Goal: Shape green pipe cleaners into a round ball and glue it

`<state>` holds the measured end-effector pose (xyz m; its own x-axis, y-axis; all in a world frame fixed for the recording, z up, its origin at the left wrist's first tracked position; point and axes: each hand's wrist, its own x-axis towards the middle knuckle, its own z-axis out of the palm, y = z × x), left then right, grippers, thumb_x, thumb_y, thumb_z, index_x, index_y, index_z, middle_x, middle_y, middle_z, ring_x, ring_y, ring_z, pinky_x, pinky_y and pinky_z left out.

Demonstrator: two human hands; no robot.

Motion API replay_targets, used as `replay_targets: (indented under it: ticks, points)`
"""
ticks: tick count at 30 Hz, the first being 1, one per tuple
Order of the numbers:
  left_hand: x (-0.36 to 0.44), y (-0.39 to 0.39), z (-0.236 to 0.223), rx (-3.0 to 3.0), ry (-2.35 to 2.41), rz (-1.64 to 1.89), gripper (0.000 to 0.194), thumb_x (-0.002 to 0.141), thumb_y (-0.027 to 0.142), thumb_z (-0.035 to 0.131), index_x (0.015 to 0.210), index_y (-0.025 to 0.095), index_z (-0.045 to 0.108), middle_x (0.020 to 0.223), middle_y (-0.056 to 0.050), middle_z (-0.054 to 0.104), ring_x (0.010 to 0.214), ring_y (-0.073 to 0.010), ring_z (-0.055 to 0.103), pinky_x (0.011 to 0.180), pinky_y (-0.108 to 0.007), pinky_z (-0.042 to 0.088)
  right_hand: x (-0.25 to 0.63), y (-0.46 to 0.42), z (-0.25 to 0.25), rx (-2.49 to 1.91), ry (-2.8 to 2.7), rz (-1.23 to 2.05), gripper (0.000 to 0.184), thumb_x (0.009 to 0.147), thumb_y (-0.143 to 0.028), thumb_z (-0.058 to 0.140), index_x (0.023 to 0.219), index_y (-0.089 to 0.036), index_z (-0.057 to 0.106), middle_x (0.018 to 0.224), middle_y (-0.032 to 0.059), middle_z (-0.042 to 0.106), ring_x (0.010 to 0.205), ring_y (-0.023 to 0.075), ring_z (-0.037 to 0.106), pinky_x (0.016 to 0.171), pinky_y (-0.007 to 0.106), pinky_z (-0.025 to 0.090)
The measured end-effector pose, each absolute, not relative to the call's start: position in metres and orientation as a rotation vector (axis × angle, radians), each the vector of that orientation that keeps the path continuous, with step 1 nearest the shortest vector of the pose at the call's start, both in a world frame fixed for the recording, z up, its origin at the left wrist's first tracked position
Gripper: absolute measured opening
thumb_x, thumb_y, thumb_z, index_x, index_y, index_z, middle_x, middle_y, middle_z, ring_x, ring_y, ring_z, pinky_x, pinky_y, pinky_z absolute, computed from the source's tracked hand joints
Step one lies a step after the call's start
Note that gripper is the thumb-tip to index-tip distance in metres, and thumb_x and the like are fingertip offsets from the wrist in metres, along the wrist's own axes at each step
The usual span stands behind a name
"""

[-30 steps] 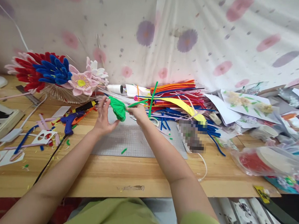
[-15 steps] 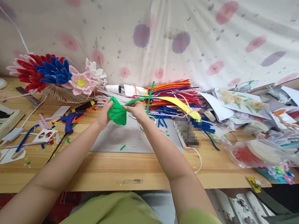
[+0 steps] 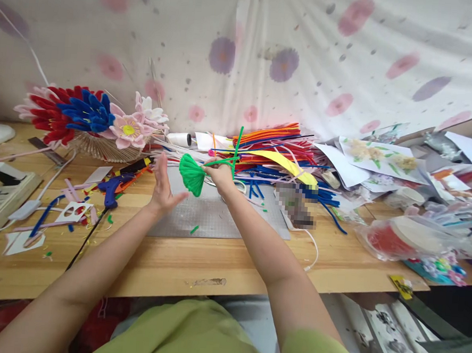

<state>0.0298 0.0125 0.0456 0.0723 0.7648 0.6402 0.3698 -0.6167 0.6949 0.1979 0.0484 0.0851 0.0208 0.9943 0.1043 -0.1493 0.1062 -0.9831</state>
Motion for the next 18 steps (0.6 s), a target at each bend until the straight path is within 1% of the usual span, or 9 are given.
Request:
replay_targets:
  ticks: [3, 5, 7, 9, 11, 13, 14, 15, 18]
  points:
    - [0.023, 0.013, 0.048, 2.698, 0.938, 1.598, 0.104, 0.057, 0.053, 0.070, 0.141, 0.030, 0.012, 0.149, -0.014, 0.009, 0.137, -0.0345, 0.003, 0.106, -0.058, 0.011, 0.197, 0.049, 0.081, -1.033, -1.021, 1.342, 0.022, 0.043, -0.019, 0.070, 0.057, -0.017, 0.054, 0.053, -0.0041, 0.052, 0.054, 0.0101, 0.048, 0.059, 0.027, 0.039]
    - [0.024, 0.015, 0.050, 2.827, 0.862, 1.529, 0.101, 0.059, 0.048, 0.070, 0.140, 0.032, 0.012, 0.149, -0.013, 0.011, 0.137, -0.0352, 0.003, 0.105, -0.060, 0.011, 0.195, 0.048, 0.079, -1.037, -0.969, 1.449, 0.023, 0.040, -0.017, 0.070, 0.056, -0.016, 0.055, 0.053, -0.0042, 0.052, 0.054, 0.0097, 0.049, 0.059, 0.027, 0.040]
    - [0.030, 0.014, 0.051, 2.761, 0.862, 1.448, 0.100, 0.058, 0.049, 0.070, 0.139, 0.028, 0.016, 0.147, -0.016, 0.015, 0.136, -0.0368, 0.009, 0.104, -0.060, 0.015, 0.193, 0.047, 0.077, -1.028, -0.947, 1.507, 0.023, 0.038, -0.016, 0.070, 0.056, -0.016, 0.055, 0.053, -0.0046, 0.052, 0.055, 0.0094, 0.050, 0.059, 0.026, 0.040]
    - [0.039, 0.011, 0.052, 2.519, 0.924, 1.433, 0.100, 0.057, 0.050, 0.070, 0.139, 0.023, 0.019, 0.144, -0.018, 0.020, 0.134, -0.0366, 0.018, 0.102, -0.057, 0.024, 0.191, 0.046, 0.076, -1.014, -0.945, 1.507, 0.024, 0.038, -0.015, 0.069, 0.056, -0.016, 0.054, 0.053, -0.0049, 0.053, 0.055, 0.0095, 0.050, 0.060, 0.026, 0.040]
    - [0.048, 0.007, 0.056, 2.066, 1.011, 1.470, 0.094, 0.062, 0.052, 0.065, 0.138, 0.023, 0.019, 0.141, -0.017, 0.028, 0.129, -0.0331, 0.030, 0.096, -0.051, 0.037, 0.191, 0.046, 0.076, -1.007, -0.966, 1.458, 0.024, 0.038, -0.016, 0.069, 0.057, -0.016, 0.054, 0.053, -0.0052, 0.053, 0.055, 0.0098, 0.050, 0.059, 0.026, 0.040]
    - [0.052, 0.006, 0.062, 1.461, 1.022, 1.435, 0.073, 0.073, 0.054, 0.049, 0.136, 0.028, 0.022, 0.132, -0.012, 0.041, 0.116, -0.0279, 0.046, 0.083, -0.046, 0.048, 0.192, 0.045, 0.077, -1.009, -1.012, 1.374, 0.023, 0.041, -0.019, 0.068, 0.058, -0.017, 0.053, 0.053, -0.0051, 0.053, 0.054, 0.0102, 0.050, 0.059, 0.027, 0.040]
    - [0.052, 0.007, 0.066, 1.166, 0.980, 1.347, 0.064, 0.077, 0.056, 0.039, 0.133, 0.028, 0.027, 0.125, -0.011, 0.047, 0.107, -0.0269, 0.054, 0.076, -0.045, 0.051, 0.193, 0.045, 0.077, -1.012, -1.048, 1.321, 0.022, 0.042, -0.021, 0.068, 0.059, -0.018, 0.053, 0.054, -0.0050, 0.054, 0.055, 0.0105, 0.050, 0.059, 0.027, 0.040]
    - [0.050, 0.010, 0.070, 0.928, 0.900, 1.177, 0.062, 0.079, 0.058, 0.034, 0.131, 0.025, 0.030, 0.118, -0.013, 0.051, 0.100, -0.0266, 0.058, 0.071, -0.044, 0.052, 0.194, 0.045, 0.078, -1.016, -1.089, 1.265, 0.022, 0.044, -0.022, 0.068, 0.059, -0.018, 0.053, 0.054, -0.0049, 0.054, 0.055, 0.0108, 0.050, 0.059, 0.027, 0.040]
    - [0.037, 0.019, 0.078, 0.477, 0.615, 0.650, 0.065, 0.082, 0.057, 0.025, 0.129, 0.013, 0.031, 0.107, -0.018, 0.057, 0.085, -0.0239, 0.064, 0.056, -0.033, 0.053, 0.196, 0.045, 0.081, -1.016, -1.216, 1.130, 0.020, 0.049, -0.024, 0.067, 0.060, -0.019, 0.052, 0.058, -0.0042, 0.055, 0.060, 0.0117, 0.052, 0.062, 0.027, 0.041]
